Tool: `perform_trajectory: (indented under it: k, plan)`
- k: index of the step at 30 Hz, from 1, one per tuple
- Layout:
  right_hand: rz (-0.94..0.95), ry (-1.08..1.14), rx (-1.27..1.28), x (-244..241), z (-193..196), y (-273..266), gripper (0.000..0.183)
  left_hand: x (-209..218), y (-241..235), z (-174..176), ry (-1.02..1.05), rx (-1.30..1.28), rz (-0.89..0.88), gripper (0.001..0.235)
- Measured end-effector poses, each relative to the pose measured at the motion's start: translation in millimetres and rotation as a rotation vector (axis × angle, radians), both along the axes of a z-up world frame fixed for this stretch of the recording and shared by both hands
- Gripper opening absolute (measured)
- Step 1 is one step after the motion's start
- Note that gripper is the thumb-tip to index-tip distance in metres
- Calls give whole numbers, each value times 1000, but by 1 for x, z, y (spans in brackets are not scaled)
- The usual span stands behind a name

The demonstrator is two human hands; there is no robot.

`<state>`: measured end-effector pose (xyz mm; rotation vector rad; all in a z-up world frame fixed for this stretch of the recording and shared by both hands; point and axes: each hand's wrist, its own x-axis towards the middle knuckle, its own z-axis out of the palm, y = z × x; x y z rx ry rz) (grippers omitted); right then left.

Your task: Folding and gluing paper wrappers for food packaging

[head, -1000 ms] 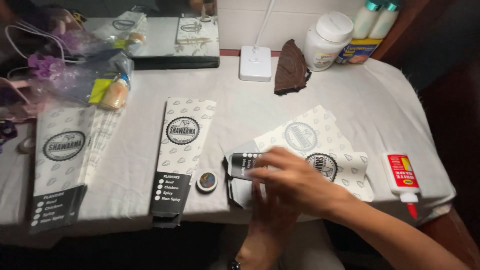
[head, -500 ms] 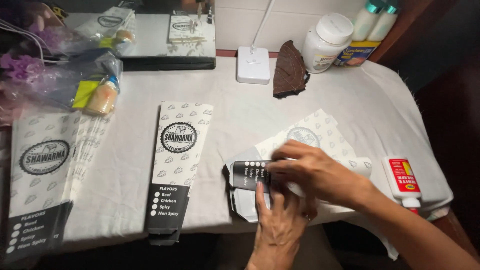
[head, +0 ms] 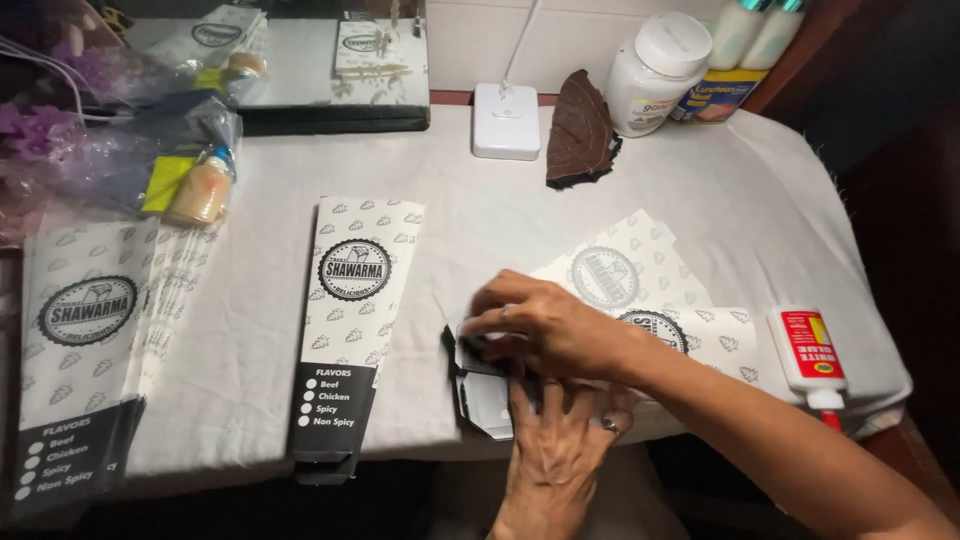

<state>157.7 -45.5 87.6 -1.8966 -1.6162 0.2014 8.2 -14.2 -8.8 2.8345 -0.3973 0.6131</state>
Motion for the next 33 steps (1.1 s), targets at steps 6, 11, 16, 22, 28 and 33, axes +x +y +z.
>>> perform_trajectory:
  k: [6, 11, 16, 22, 28, 33]
  plan:
    - [-327, -29, -71, 26, 2, -162, 33, -1, 7, 16, -150, 53, 37, 78]
    - [-553, 5, -84, 32, -5, -217, 36, 0, 7, 14, -210, 39, 32, 79]
    - [-138, -143, 73, 32, -4, -101, 32, -1, 7, 14, -201, 55, 40, 70]
    - [153, 0, 61, 13, 3, -6, 21, 0, 6, 11, -102, 1, 9, 83]
    - [-143, 16, -21, 46, -9, -154, 32, -1, 8, 15, -154, 90, 37, 98]
    - [-369, -37, 28, 49, -7, -231, 34, 3, 7, 10, -200, 77, 42, 89]
